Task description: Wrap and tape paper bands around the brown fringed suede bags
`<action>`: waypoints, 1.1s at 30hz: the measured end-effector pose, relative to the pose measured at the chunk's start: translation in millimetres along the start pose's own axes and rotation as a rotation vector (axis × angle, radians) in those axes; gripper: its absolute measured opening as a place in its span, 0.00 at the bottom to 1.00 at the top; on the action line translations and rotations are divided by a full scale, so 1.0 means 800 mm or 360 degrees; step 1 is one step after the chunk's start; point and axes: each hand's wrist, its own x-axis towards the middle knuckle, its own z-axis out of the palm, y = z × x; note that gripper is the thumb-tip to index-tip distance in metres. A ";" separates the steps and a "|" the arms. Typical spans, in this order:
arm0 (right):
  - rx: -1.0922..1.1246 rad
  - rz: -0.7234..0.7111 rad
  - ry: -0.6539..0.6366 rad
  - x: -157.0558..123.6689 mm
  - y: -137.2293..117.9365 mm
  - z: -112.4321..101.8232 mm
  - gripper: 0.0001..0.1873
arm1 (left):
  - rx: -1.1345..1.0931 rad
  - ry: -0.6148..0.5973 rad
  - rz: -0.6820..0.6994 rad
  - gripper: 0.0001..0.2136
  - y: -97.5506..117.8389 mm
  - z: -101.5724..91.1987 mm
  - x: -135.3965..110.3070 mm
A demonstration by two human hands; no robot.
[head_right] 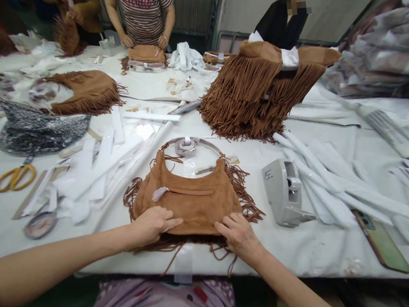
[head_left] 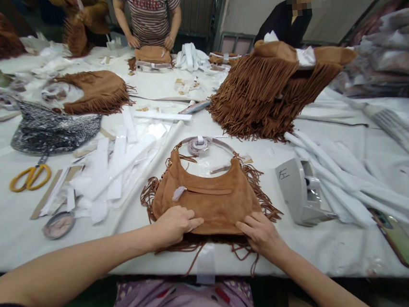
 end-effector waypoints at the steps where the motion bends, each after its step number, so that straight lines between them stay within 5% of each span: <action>1: -0.0004 0.0010 -0.0004 -0.002 -0.002 0.000 0.18 | -0.0010 -0.0007 -0.0019 0.21 -0.001 0.001 -0.001; 10: 0.0111 0.0261 -0.0332 0.032 -0.021 -0.035 0.32 | 0.0043 -0.0154 -0.0148 0.27 -0.009 -0.007 0.008; 15: 0.0311 -0.0014 -0.0466 0.082 -0.036 -0.028 0.19 | 0.0051 -0.0151 -0.0101 0.30 0.008 -0.020 0.022; 18: 0.0209 -0.0019 -0.0498 0.094 -0.043 -0.009 0.15 | 0.0017 -0.0142 -0.0064 0.18 0.020 -0.020 0.037; 24: 0.0069 0.0235 -0.0265 0.043 -0.022 0.005 0.02 | -0.0019 0.0011 -0.0229 0.06 -0.007 0.001 0.000; 28: 0.0059 0.0157 0.0013 -0.004 -0.012 0.010 0.06 | 0.0038 0.0250 -0.0162 0.10 -0.028 0.022 -0.053; 33: 0.0063 0.0041 0.0273 -0.020 -0.017 0.022 0.11 | 0.0015 0.0478 -0.0175 0.14 -0.040 0.052 -0.085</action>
